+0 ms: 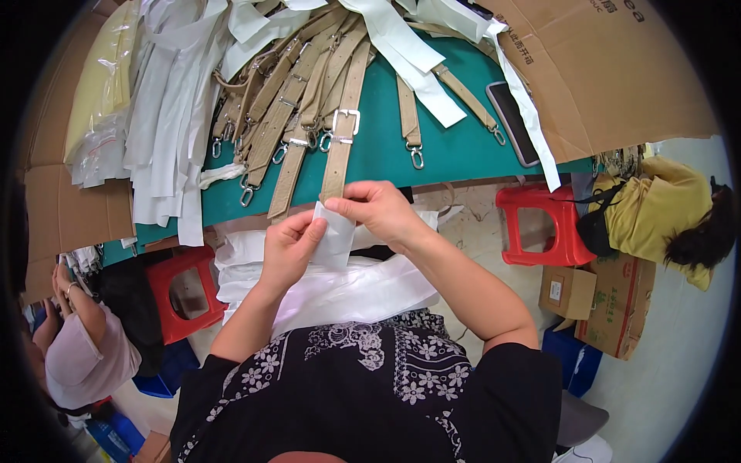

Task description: Manually wrap individual belts in protective strips and organize them for shipment.

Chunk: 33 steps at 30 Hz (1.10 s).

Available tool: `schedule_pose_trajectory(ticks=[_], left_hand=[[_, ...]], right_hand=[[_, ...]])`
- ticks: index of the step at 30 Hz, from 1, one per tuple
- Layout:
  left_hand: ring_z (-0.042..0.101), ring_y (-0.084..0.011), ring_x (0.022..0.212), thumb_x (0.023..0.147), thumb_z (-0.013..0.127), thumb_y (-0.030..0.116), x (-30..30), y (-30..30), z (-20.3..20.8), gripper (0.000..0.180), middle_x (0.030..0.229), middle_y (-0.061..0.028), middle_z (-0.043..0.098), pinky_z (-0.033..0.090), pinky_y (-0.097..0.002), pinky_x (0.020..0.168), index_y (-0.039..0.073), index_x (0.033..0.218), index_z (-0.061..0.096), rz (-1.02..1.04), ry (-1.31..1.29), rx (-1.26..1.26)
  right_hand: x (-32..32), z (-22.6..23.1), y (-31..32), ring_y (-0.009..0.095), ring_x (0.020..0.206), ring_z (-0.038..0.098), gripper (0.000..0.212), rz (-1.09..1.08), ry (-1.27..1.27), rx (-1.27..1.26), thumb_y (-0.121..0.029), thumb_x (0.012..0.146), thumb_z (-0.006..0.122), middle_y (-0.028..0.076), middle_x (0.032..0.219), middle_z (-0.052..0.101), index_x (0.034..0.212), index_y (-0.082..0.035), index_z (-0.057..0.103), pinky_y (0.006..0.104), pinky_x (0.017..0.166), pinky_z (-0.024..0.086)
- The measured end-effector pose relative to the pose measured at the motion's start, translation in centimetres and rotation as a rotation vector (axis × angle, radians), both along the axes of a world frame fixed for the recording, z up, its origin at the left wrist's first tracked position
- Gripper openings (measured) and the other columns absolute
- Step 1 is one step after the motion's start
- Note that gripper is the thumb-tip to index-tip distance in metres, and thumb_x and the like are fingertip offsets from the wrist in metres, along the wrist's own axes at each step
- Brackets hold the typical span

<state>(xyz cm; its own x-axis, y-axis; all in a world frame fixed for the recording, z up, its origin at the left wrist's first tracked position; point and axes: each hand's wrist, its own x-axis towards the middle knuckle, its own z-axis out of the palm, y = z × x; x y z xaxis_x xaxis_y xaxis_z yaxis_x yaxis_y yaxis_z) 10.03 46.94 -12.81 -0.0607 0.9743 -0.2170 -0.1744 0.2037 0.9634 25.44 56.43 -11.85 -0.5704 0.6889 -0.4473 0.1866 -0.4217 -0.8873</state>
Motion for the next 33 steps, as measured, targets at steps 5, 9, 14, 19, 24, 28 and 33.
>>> schedule_pose_trajectory(ticks=[5, 9, 14, 19, 24, 28, 33], left_hand=[[0.054, -0.0049, 0.072, 0.086, 0.055, 0.014, -1.9, -0.3, 1.2, 0.022, 0.081, -0.0018, 0.062, 0.044, -0.0191, 0.064, -0.004, 0.097, 0.059, -0.04, 0.087, -0.033], [0.051, -0.0039, 0.069, 0.087, 0.054, 0.018, -3.5, -1.0, 3.1, 0.024, 0.078, -0.0009, 0.061, 0.043, -0.0193, 0.061, -0.003, 0.097, 0.06, -0.062, 0.281, 0.036], [0.049, -0.0036, 0.066, 0.088, 0.053, 0.02, -4.6, -1.5, 3.3, 0.027, 0.076, -0.0003, 0.061, 0.041, -0.0182, 0.057, -0.002, 0.102, 0.06, 0.237, 0.213, 0.16], [0.054, -0.0054, 0.074, 0.09, 0.049, 0.017, -3.8, -0.5, 4.4, 0.026, 0.085, -0.0021, 0.062, 0.042, -0.0172, 0.066, -0.003, 0.104, 0.059, 0.207, 0.233, 0.217], [0.058, -0.0098, 0.082, 0.088, 0.05, 0.012, -4.4, -0.2, 2.4, 0.02, 0.09, -0.005, 0.06, 0.044, -0.0194, 0.07, -0.004, 0.098, 0.058, 0.225, 0.087, 0.225], [0.052, -0.0239, 0.106, 0.083, 0.052, 0.002, -5.9, -0.6, 1.2, 0.026, 0.116, -0.0114, 0.041, 0.04, -0.0299, 0.09, 0.0, 0.108, 0.042, -0.006, -0.385, 0.318], [0.052, -0.0237, 0.106, 0.077, 0.058, -0.004, -5.5, -0.5, 0.2, 0.017, 0.115, -0.0106, 0.042, 0.04, -0.0312, 0.092, 0.0, 0.092, 0.051, -0.002, -0.281, 0.236]], right_hand=[[-0.5, -1.1, 5.0, 0.007, 0.066, 0.053, 0.029, -0.081, 0.289, -0.502, -0.035, 0.088, 0.049, 0.0, 0.084, 0.06, 0.097, -0.01, 0.059, 0.023, 0.06, 0.044], [-3.1, -0.1, 8.3, 0.003, 0.061, 0.052, 0.022, -0.087, 0.437, -0.492, -0.03, 0.086, 0.053, -0.001, 0.081, 0.061, 0.097, -0.012, 0.058, 0.0168, 0.047, 0.04], [-4.1, 6.5, 6.4, 0.005, 0.063, 0.055, 0.021, -0.099, 0.411, -0.074, -0.021, 0.083, 0.058, 0.006, 0.087, 0.064, 0.099, -0.006, 0.057, 0.0181, 0.052, 0.043], [-4.3, 7.5, 3.1, 0.009, 0.073, 0.057, 0.021, 0.009, 0.175, 0.225, -0.018, 0.081, 0.061, 0.005, 0.087, 0.064, 0.097, -0.004, 0.061, 0.0203, 0.059, 0.044], [-4.1, 7.4, 1.4, 0.01, 0.076, 0.059, 0.021, -0.084, 0.243, 0.249, -0.016, 0.081, 0.061, 0.004, 0.086, 0.063, 0.098, -0.003, 0.061, 0.0217, 0.063, 0.046], [-3.5, 7.1, 1.9, 0.01, 0.079, 0.059, 0.021, -0.088, 0.229, 0.231, -0.016, 0.081, 0.061, 0.005, 0.086, 0.063, 0.098, -0.004, 0.061, 0.0218, 0.063, 0.046], [-3.4, 7.4, 1.5, 0.01, 0.078, 0.058, 0.018, -0.112, 0.273, 0.243, -0.014, 0.079, 0.063, 0.004, 0.085, 0.063, 0.094, -0.003, 0.061, 0.0222, 0.064, 0.045]])
